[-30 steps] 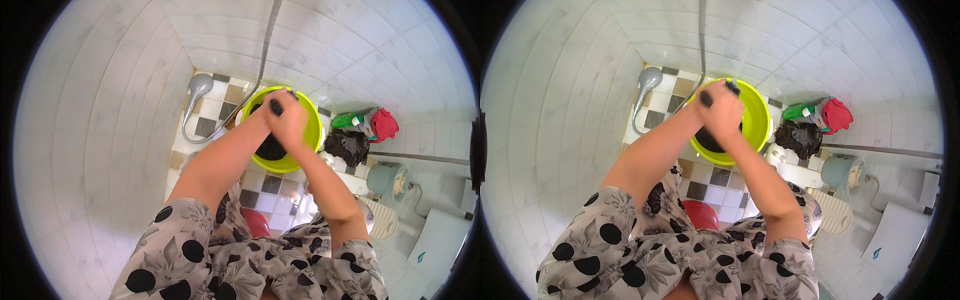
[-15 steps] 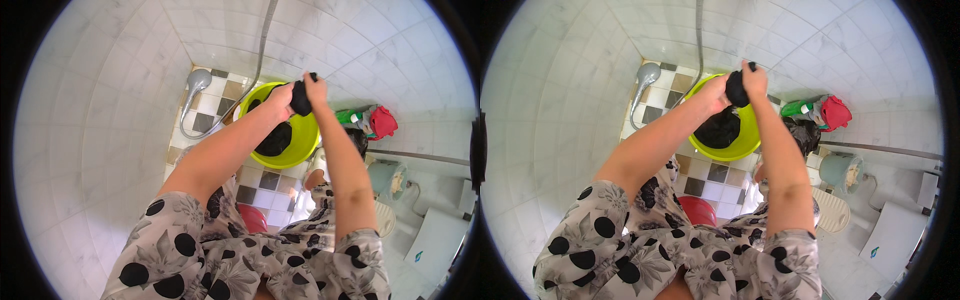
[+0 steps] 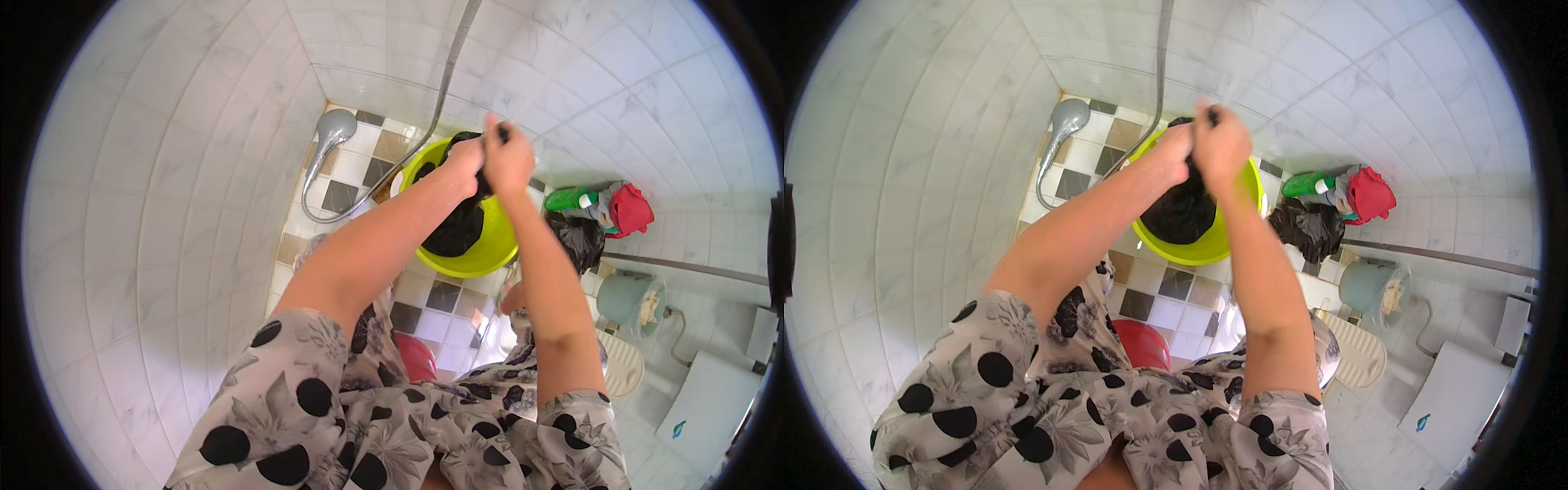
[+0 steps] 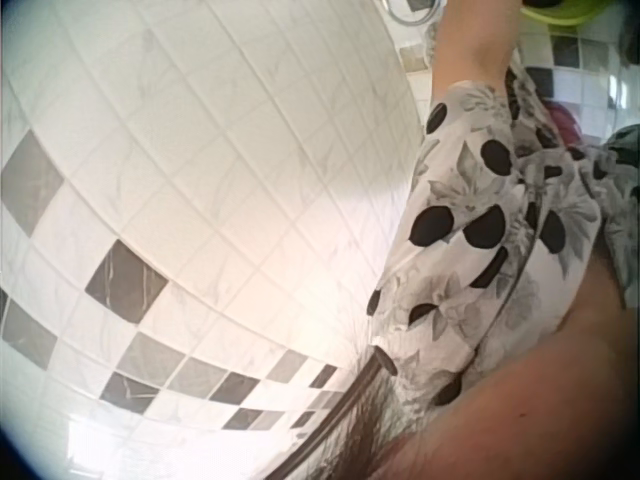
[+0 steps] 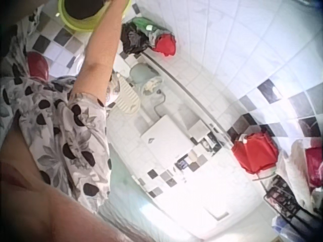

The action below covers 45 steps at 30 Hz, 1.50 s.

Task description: The person washes black garments by hand in a green bucket under running water, scrubbing and wringing out the items individually.

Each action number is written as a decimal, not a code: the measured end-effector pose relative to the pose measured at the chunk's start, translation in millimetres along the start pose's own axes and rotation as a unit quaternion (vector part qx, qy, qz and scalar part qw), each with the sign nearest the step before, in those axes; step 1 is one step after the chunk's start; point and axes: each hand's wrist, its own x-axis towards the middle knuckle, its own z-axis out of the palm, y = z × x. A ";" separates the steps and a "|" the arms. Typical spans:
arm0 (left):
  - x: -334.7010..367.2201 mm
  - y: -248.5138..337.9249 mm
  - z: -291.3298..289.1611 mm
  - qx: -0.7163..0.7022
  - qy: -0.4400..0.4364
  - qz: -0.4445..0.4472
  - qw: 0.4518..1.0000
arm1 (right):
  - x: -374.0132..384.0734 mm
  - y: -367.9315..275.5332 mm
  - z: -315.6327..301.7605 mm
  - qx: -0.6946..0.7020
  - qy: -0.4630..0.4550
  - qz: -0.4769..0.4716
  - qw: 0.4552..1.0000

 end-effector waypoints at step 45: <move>-25.3 37.5 -31.9 0.010 0.043 -0.005 0.999 | 9.4 51.4 -32.4 0.359 -0.179 0.116 0.909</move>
